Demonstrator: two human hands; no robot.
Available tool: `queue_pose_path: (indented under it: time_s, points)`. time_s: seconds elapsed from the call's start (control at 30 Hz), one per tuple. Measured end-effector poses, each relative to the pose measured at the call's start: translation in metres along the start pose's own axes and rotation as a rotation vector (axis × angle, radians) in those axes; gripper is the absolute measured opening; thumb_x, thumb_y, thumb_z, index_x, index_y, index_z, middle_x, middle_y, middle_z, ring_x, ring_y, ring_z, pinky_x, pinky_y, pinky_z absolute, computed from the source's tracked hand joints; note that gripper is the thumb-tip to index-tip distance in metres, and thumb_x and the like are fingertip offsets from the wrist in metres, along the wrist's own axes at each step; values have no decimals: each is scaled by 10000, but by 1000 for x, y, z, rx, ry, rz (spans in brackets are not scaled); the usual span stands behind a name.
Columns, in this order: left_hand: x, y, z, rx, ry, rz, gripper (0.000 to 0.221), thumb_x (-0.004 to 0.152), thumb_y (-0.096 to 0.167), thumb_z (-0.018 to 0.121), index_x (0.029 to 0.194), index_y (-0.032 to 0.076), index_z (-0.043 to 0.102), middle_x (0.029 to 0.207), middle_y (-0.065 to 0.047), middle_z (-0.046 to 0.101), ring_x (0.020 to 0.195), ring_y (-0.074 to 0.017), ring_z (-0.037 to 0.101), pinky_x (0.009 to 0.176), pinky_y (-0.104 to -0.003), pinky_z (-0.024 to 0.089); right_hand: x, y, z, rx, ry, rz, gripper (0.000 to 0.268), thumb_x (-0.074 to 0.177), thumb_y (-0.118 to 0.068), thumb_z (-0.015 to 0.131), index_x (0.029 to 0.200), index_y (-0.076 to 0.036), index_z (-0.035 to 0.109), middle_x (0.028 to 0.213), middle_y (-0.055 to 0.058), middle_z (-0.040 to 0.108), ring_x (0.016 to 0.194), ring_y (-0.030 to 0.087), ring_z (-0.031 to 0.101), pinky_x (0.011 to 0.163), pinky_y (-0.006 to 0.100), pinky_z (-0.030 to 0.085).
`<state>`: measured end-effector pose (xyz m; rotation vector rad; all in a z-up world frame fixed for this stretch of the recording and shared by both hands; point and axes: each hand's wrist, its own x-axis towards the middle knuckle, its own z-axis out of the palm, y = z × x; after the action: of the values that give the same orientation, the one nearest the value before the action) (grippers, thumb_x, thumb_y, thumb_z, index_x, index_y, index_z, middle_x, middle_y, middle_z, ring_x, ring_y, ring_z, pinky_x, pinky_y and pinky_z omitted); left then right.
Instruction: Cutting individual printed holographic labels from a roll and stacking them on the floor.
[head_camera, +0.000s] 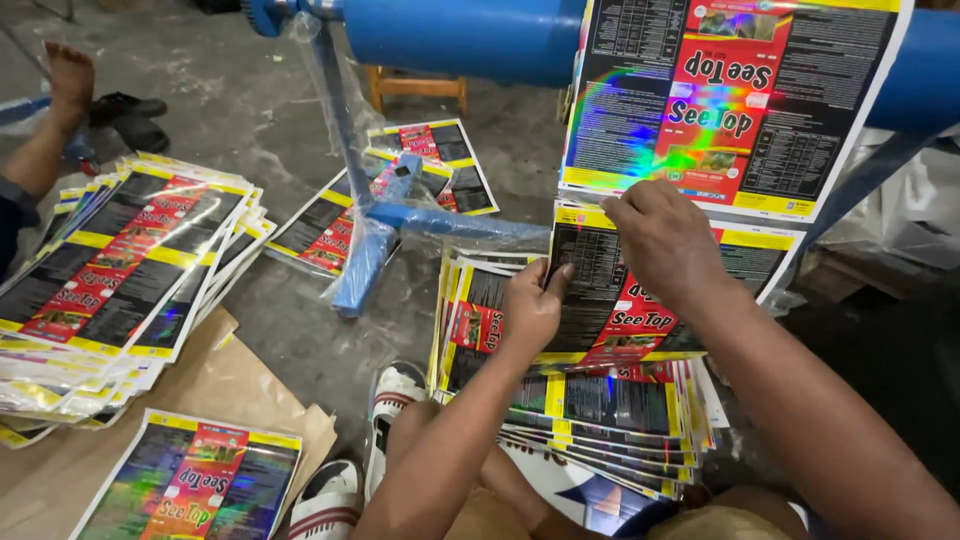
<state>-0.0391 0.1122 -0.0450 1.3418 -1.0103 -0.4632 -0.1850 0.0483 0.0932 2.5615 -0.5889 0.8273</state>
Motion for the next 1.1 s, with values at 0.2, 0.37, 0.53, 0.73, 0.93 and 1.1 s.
queue_pose_path:
  time_s: [0.2,0.37,0.53,0.73,0.93,1.1]
  points:
    - [-12,-13,-2,-80,-26,69,222,972,222,685,931,4,697,712,-148,703,615,-163,560,605,-368,483,-9,-1,2,-85,-68,-49,320,775,-15,661,1090,-46,709,968,113,624,979,321,629,838,437,535]
    - [-19,-18,-3,-37,-1,109,252,981,207,691,859,-11,653,666,-118,635,570,-148,495,574,-362,440,-21,5,4,-65,-83,-40,325,778,-9,661,1096,-52,713,958,105,615,970,315,626,832,438,539]
    - [-21,-19,-3,-109,-25,121,295,1005,193,683,811,-16,610,606,-65,538,595,-95,413,537,-339,372,-38,16,-2,-128,-84,-46,338,760,-33,679,1097,-34,708,956,113,601,985,314,625,830,438,535]
    - [-24,-14,-5,-145,-49,73,256,993,187,670,818,1,653,588,4,530,566,-61,422,507,-318,350,-54,29,-26,-124,-151,-23,404,679,-150,717,1050,3,678,953,138,597,970,345,612,810,447,523]
    - [-25,-20,-3,-226,-84,18,293,1016,194,675,816,-19,640,629,14,531,603,-59,401,523,-316,331,-87,59,-32,-258,-215,60,331,783,-60,671,1113,-51,698,981,101,614,994,301,624,845,429,530]
    - [-27,-8,-7,-113,-55,39,287,1002,202,692,820,-18,659,620,7,595,603,-56,454,539,-294,406,-115,85,-34,-293,-175,81,335,805,-62,665,1136,-42,710,990,107,615,995,303,627,852,418,541]
